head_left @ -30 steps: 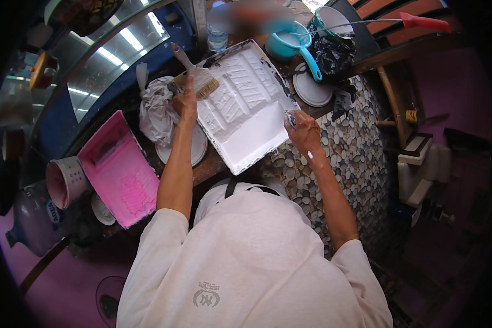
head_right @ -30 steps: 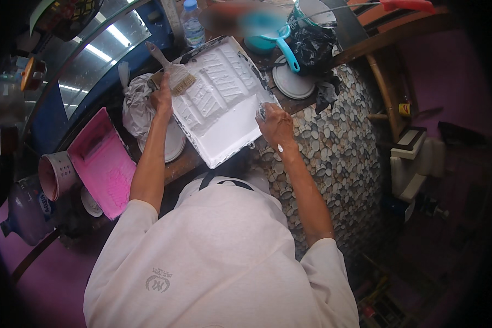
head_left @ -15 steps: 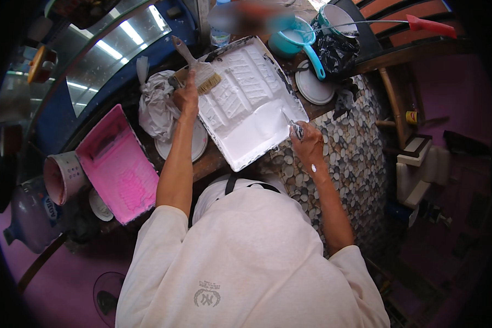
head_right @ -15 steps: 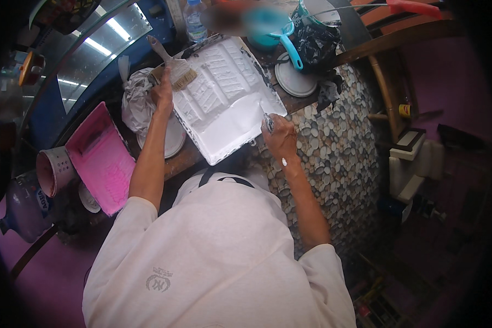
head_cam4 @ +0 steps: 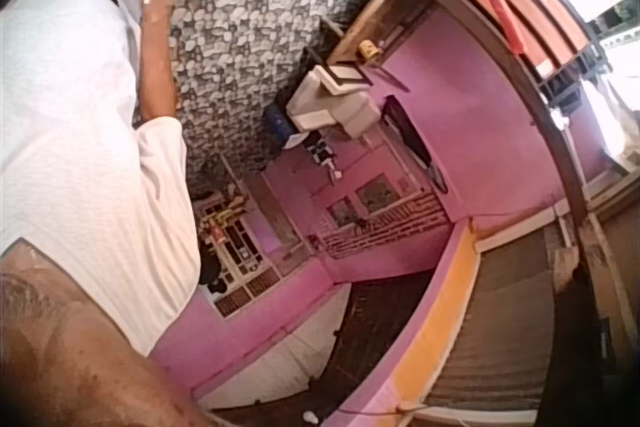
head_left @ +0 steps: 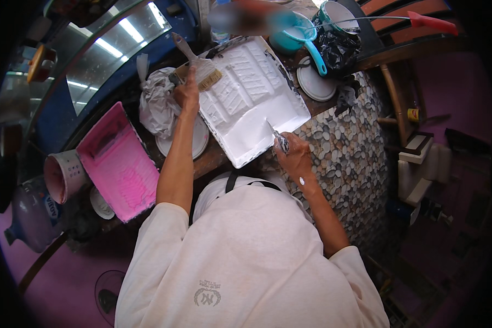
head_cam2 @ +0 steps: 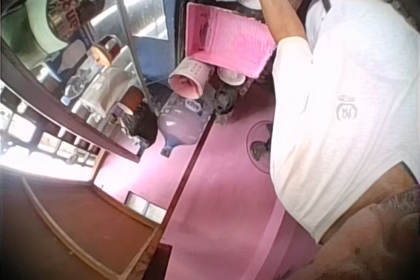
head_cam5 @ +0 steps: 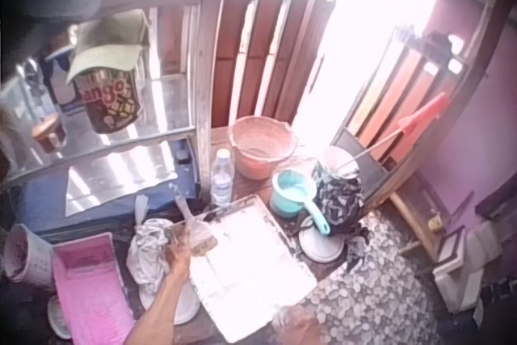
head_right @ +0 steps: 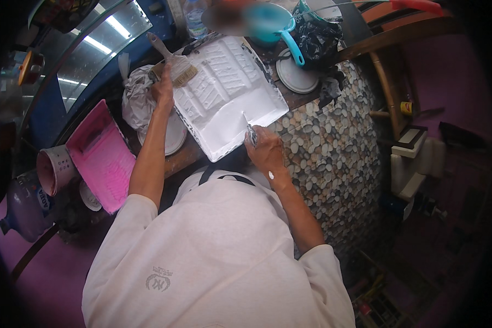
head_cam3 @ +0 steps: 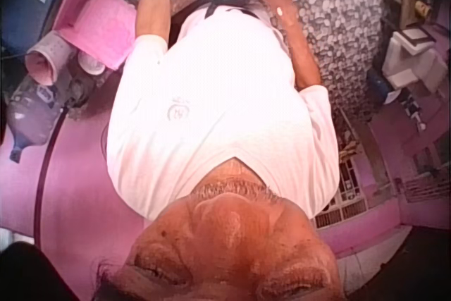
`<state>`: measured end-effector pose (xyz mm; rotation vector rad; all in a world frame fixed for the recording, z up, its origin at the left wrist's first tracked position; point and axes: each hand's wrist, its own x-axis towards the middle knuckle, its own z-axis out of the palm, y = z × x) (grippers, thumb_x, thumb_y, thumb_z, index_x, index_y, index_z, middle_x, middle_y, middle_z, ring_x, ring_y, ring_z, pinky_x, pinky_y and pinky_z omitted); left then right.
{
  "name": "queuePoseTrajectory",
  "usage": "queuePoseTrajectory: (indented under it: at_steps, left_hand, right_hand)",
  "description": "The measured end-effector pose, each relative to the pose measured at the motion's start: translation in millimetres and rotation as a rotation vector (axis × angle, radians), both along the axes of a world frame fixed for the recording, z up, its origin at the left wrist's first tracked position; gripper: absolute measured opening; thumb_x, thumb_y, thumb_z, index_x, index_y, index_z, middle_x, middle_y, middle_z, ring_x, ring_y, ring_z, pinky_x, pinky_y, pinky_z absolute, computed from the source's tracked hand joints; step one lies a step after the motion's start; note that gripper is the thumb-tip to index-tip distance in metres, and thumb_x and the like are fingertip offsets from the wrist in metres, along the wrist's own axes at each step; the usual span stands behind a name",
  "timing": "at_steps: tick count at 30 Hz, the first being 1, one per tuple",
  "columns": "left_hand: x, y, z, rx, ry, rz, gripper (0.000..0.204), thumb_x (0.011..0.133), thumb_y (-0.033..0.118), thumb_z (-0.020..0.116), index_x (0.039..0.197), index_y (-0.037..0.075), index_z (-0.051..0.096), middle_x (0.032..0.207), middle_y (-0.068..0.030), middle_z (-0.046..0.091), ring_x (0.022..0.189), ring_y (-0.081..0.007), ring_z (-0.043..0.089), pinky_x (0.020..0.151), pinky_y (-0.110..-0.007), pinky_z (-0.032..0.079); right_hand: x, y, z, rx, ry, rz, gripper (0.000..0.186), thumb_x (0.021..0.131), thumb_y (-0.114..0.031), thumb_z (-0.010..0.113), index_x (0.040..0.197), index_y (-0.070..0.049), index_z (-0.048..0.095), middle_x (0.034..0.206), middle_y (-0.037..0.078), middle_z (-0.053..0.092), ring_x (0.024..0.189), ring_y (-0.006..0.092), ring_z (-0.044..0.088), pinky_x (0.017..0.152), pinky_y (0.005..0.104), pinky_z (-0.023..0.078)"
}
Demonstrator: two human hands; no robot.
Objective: The person scrapes white paint from a tray using a palette knife and uses a rag to wipe paint from their hands and the tool.
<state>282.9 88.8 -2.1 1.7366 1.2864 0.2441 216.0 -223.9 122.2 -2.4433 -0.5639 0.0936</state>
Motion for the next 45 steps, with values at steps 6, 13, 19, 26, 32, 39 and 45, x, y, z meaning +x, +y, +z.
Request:
queuePoseTrajectory:
  at_steps: [6, 13, 19, 26, 32, 39, 45]
  left_hand:
    - [1.2, 3.4, -6.8, -0.003, 0.011, 0.002, 0.101, 0.069, 0.078, 0.050, 0.093, -0.019, 0.062, 0.096, -0.0341, 0.061, 0.099, -0.0371, 0.061, 0.086, -0.037, 0.045]
    - [2.1, 1.2, -2.1, 0.011, 0.046, 0.019, 0.102, 0.069, 0.079, 0.051, 0.093, -0.020, 0.061, 0.096, -0.0342, 0.061, 0.099, -0.0372, 0.061, 0.086, -0.038, 0.046]
    - [0.9, -2.0, 3.6, 0.026, 0.025, 0.021, 0.100, 0.069, 0.078, 0.051, 0.093, -0.019, 0.062, 0.096, -0.0329, 0.062, 0.098, -0.0357, 0.062, 0.085, -0.037, 0.046]
    - [0.2, -2.0, 7.0, 0.001, 0.023, 0.009, 0.099, 0.069, 0.077, 0.053, 0.093, -0.019, 0.062, 0.096, -0.0330, 0.062, 0.097, -0.0350, 0.062, 0.084, -0.037, 0.046]
    - [0.7, -1.2, -2.3, 0.026, -0.050, 0.021, 0.100, 0.069, 0.078, 0.052, 0.093, -0.019, 0.062, 0.097, -0.0333, 0.061, 0.097, -0.0353, 0.062, 0.085, -0.037, 0.046]
    - [1.1, 3.6, -3.2, 0.030, 0.062, 0.016, 0.099, 0.068, 0.077, 0.054, 0.095, -0.017, 0.062, 0.098, -0.0314, 0.062, 0.097, -0.0334, 0.062, 0.085, -0.037, 0.046]
    - [-0.2, -5.5, 8.3, 0.014, -0.027, 0.036, 0.098, 0.068, 0.076, 0.055, 0.095, -0.017, 0.062, 0.098, -0.0321, 0.062, 0.096, -0.0340, 0.062, 0.084, -0.037, 0.047]
  right_hand:
    - [-21.6, 17.0, 4.0, 0.060, 0.052, 0.050, 0.020, 0.080, -0.014, 0.063, 0.090, 0.003, 0.062, 0.080, 0.019, 0.064, 0.069, 0.0325, 0.064, 0.062, 0.0367, 0.050]
    - [-33.8, 22.8, 2.6, 0.102, 0.096, 0.187, 0.021, 0.080, -0.014, 0.064, 0.092, 0.003, 0.062, 0.081, 0.018, 0.065, 0.070, 0.0324, 0.064, 0.065, 0.0367, 0.051]
    - [-20.3, 21.1, -1.2, 0.112, 0.152, 0.104, 0.023, 0.080, -0.015, 0.065, 0.096, 0.002, 0.062, 0.084, 0.019, 0.066, 0.072, 0.0315, 0.065, 0.066, 0.0361, 0.052]
    - [-11.8, 24.4, 4.2, 0.124, 0.205, 0.130, 0.020, 0.080, -0.015, 0.064, 0.091, 0.002, 0.063, 0.082, 0.018, 0.065, 0.071, 0.0318, 0.065, 0.066, 0.0365, 0.052]
    - [-12.8, 25.2, -1.5, 0.233, 0.108, 0.144, 0.020, 0.080, -0.014, 0.064, 0.088, 0.004, 0.062, 0.076, 0.019, 0.064, 0.068, 0.0308, 0.065, 0.061, 0.0339, 0.051]
    - [5.9, 7.4, 2.3, 0.210, 0.062, -0.044, 0.019, 0.081, -0.014, 0.064, 0.085, 0.004, 0.063, 0.069, 0.020, 0.063, 0.059, 0.0293, 0.062, 0.057, 0.0349, 0.048]
    - [-7.8, 10.7, 0.8, 0.232, 0.225, 0.051, 0.020, 0.080, -0.015, 0.065, 0.086, 0.004, 0.063, 0.066, 0.019, 0.062, 0.057, 0.0300, 0.061, 0.056, 0.0363, 0.048]
